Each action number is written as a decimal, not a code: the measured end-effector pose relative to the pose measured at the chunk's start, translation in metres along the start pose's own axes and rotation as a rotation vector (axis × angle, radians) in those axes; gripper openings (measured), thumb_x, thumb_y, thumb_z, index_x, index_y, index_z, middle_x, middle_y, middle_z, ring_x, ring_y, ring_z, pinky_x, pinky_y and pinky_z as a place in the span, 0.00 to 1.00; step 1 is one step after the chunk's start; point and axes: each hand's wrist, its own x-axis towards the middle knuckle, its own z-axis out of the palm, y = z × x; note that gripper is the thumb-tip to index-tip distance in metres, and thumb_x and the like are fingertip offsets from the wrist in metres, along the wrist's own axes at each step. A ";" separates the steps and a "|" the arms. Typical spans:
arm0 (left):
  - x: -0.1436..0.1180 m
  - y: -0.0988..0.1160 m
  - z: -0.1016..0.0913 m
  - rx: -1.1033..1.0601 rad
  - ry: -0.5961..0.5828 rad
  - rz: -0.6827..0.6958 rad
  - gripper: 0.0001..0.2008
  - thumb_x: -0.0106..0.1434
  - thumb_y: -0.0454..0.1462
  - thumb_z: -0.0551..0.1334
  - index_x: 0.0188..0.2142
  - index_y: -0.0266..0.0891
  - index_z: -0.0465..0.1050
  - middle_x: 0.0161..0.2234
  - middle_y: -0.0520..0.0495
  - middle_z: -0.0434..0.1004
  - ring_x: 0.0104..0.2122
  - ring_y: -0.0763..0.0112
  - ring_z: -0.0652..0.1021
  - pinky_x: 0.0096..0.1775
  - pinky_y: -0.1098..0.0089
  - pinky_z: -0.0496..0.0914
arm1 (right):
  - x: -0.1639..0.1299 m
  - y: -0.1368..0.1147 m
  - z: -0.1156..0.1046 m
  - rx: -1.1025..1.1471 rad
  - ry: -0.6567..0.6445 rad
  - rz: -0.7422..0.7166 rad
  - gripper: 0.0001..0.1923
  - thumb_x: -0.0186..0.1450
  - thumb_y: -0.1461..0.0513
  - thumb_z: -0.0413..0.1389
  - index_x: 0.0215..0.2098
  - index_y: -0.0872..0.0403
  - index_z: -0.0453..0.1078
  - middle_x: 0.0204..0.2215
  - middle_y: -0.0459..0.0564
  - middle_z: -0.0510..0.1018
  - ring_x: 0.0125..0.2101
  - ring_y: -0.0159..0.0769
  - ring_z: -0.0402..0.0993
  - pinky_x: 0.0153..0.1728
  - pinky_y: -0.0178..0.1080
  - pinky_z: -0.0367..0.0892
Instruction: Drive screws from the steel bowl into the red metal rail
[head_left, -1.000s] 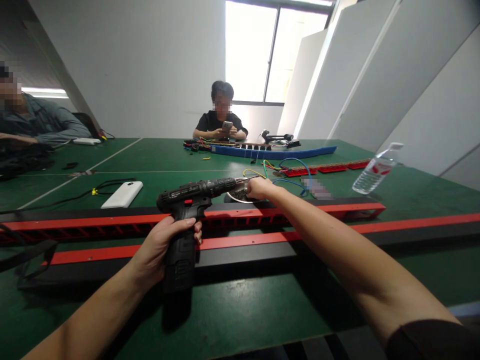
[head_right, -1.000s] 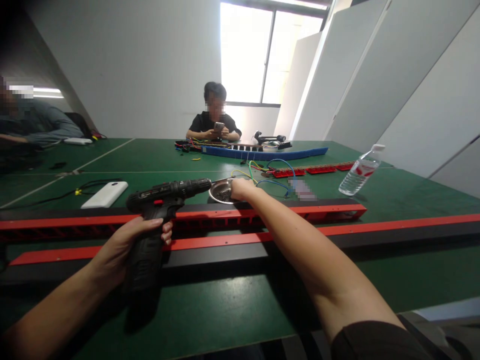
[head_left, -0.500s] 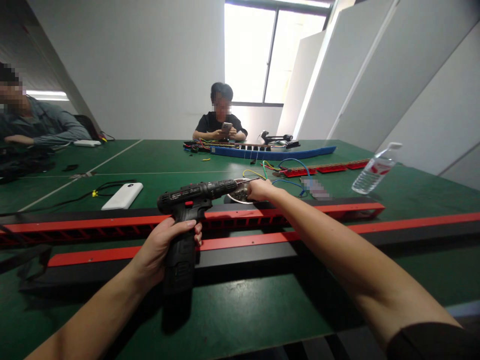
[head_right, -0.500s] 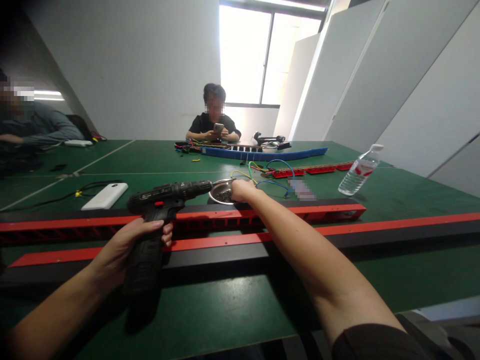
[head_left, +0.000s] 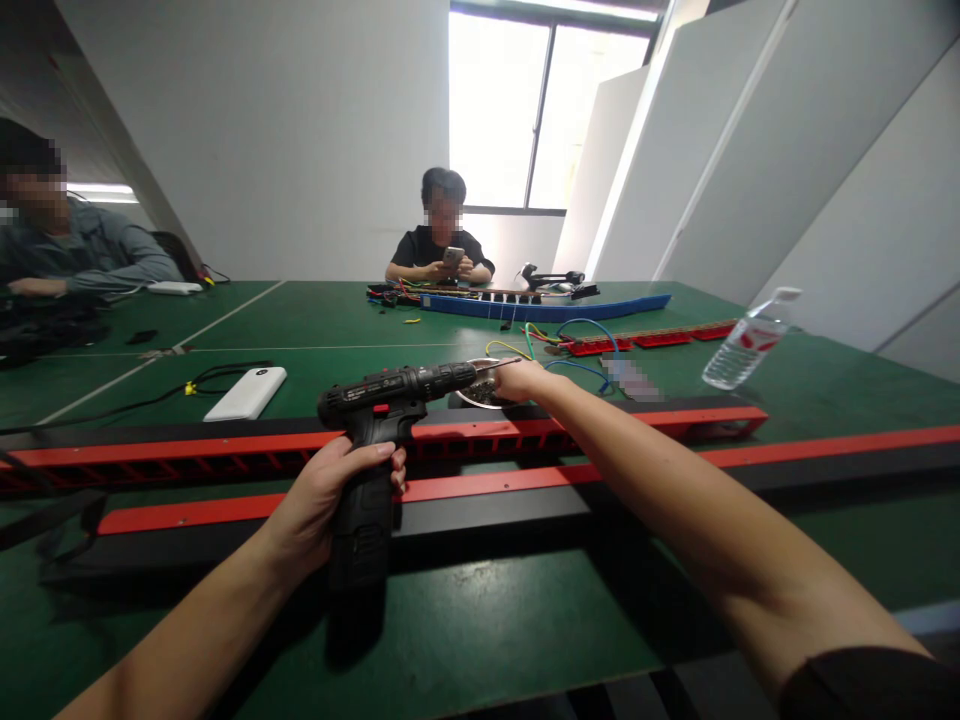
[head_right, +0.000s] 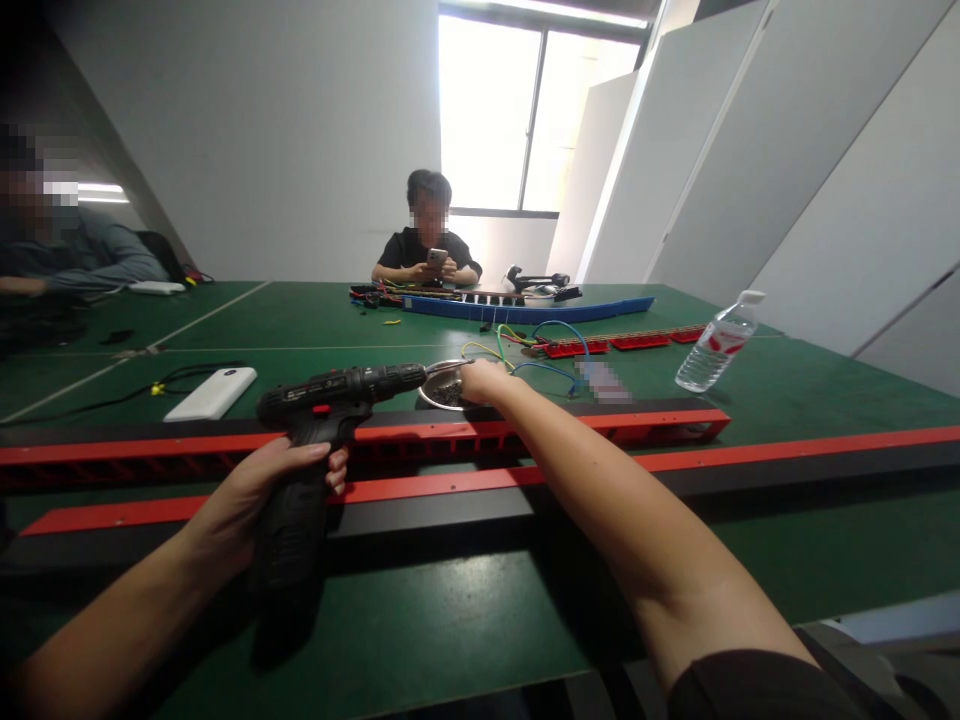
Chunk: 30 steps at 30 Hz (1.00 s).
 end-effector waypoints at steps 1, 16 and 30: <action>0.000 0.000 0.000 0.002 0.002 0.002 0.08 0.60 0.38 0.70 0.34 0.34 0.77 0.27 0.46 0.76 0.28 0.68 0.78 0.31 0.70 0.75 | -0.001 0.000 -0.002 0.013 0.013 0.004 0.16 0.63 0.56 0.61 0.46 0.54 0.79 0.41 0.60 0.83 0.40 0.48 0.79 0.39 0.41 0.70; 0.002 0.000 0.001 -0.006 0.022 -0.013 0.10 0.56 0.38 0.73 0.33 0.34 0.77 0.29 0.47 0.77 0.29 0.68 0.78 0.32 0.71 0.75 | -0.053 0.024 -0.016 0.902 0.357 -0.109 0.10 0.60 0.57 0.65 0.32 0.58 0.79 0.28 0.53 0.81 0.29 0.37 0.74 0.31 0.38 0.67; 0.003 -0.006 -0.005 0.106 -0.034 -0.018 0.10 0.60 0.41 0.71 0.35 0.36 0.77 0.28 0.47 0.78 0.29 0.69 0.78 0.31 0.73 0.73 | -0.117 0.009 0.017 1.446 0.492 -0.030 0.21 0.59 0.45 0.66 0.30 0.56 0.77 0.27 0.47 0.77 0.27 0.31 0.67 0.33 0.37 0.62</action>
